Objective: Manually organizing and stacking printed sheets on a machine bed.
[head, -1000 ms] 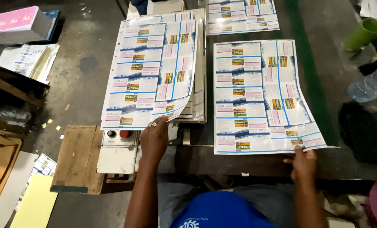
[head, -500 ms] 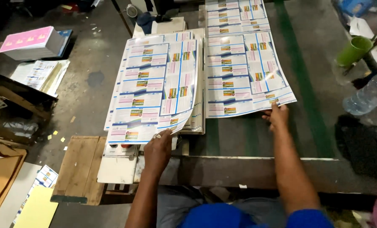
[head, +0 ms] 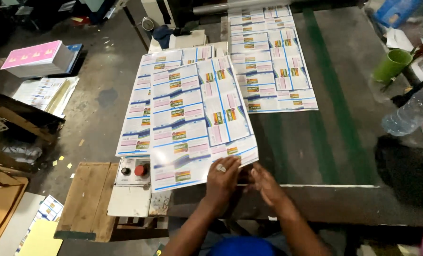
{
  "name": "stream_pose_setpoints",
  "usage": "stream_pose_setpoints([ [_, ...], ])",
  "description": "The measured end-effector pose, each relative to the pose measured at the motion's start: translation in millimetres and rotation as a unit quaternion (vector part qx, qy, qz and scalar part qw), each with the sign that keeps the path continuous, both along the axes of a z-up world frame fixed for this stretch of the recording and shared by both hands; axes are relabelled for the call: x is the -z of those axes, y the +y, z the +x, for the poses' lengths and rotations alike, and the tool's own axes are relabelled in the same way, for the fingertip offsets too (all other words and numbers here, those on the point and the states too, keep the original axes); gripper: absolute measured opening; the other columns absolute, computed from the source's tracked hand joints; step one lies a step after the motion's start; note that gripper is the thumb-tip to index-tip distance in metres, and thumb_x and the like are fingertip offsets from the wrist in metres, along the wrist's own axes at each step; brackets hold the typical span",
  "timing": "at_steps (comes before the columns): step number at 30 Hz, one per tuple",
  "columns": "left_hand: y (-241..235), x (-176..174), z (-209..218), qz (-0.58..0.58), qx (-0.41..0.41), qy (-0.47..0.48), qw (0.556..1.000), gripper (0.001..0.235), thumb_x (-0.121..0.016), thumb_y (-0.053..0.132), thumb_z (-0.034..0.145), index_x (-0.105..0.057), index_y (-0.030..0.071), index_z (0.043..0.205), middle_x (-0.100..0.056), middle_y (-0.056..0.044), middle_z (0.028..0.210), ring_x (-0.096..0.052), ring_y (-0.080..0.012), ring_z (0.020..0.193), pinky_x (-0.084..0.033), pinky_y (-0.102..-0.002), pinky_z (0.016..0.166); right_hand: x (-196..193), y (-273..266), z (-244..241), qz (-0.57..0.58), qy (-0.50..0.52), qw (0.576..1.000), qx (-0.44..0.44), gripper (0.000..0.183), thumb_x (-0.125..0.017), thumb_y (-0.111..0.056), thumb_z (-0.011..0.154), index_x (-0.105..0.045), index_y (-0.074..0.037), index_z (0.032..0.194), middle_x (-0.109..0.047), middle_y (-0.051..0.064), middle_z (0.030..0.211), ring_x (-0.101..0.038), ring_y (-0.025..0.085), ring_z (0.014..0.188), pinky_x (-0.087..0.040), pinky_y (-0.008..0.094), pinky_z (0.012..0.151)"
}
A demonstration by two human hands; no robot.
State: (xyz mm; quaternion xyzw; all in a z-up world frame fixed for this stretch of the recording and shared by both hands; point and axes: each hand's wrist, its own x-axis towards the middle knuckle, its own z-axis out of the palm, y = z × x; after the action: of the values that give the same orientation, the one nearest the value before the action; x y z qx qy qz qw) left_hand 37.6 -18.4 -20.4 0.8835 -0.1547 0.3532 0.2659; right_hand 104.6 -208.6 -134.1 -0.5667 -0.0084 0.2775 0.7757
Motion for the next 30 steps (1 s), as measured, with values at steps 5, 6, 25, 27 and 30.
stream_pose_setpoints([
  [5, -31.1, 29.6, 7.6, 0.086, 0.128, 0.100, 0.983, 0.040, -0.073, 0.022, 0.090, -0.068, 0.003, 0.125, -0.068, -0.016, 0.135, -0.058, -0.0351, 0.131, -0.038, -0.051, 0.112, 26.8, -9.4, -7.2, 0.163, 0.050, 0.980, 0.104, 0.033, -0.061, -0.021, 0.105, -0.061, 0.003, 0.128, -0.073, 0.011, 0.111, -0.071, 0.021, 0.097, -0.060, 0.034, 0.077],
  [6, -26.3, 20.1, 4.9, 0.084, 0.127, 0.101, 0.983, 0.040, -0.073, 0.022, 0.090, -0.068, 0.003, 0.125, -0.068, -0.016, 0.135, -0.058, -0.0351, 0.131, -0.038, -0.051, 0.112, 27.9, -22.0, -5.2, 0.161, 0.052, 0.980, 0.103, 0.033, -0.061, -0.021, 0.105, -0.061, 0.003, 0.128, -0.073, 0.011, 0.111, -0.071, 0.021, 0.097, -0.060, 0.034, 0.077],
  [25, 131.6, 40.7, 17.7, 0.224, -0.207, 0.169, 0.937, 0.046, -0.064, 0.024, 0.093, -0.059, 0.006, 0.136, -0.061, -0.017, 0.143, -0.054, -0.0355, 0.136, -0.036, -0.055, 0.114, 85.4, -211.4, -25.3, -0.121, -0.012, 0.912, 0.392, 0.020, -0.053, -0.012, 0.108, -0.057, -0.003, 0.126, -0.069, 0.010, 0.107, -0.069, 0.020, 0.082, -0.056, 0.032, 0.055],
  [27, 135.4, 34.4, 15.3, 0.226, -0.202, 0.154, 0.940, 0.036, -0.061, 0.015, 0.097, -0.063, 0.009, 0.132, -0.067, -0.013, 0.139, -0.060, -0.0320, 0.133, -0.040, -0.053, 0.112, 91.3, -204.4, -14.1, -0.101, -0.027, 0.922, 0.373, 0.020, -0.053, -0.013, 0.110, -0.056, -0.002, 0.127, -0.068, 0.011, 0.107, -0.068, 0.020, 0.083, -0.057, 0.032, 0.055],
  [30, 131.0, 9.1, 15.1, 0.173, -0.162, 0.127, 0.963, 0.024, -0.061, 0.013, 0.095, -0.067, 0.005, 0.117, -0.074, -0.014, 0.122, -0.067, -0.0314, 0.120, -0.046, -0.050, 0.103, 74.7, -179.8, 13.1, -0.120, -0.035, 0.927, 0.354, 0.021, -0.054, -0.012, 0.109, -0.056, 0.000, 0.126, -0.069, 0.013, 0.107, -0.070, 0.021, 0.084, -0.057, 0.033, 0.057],
])
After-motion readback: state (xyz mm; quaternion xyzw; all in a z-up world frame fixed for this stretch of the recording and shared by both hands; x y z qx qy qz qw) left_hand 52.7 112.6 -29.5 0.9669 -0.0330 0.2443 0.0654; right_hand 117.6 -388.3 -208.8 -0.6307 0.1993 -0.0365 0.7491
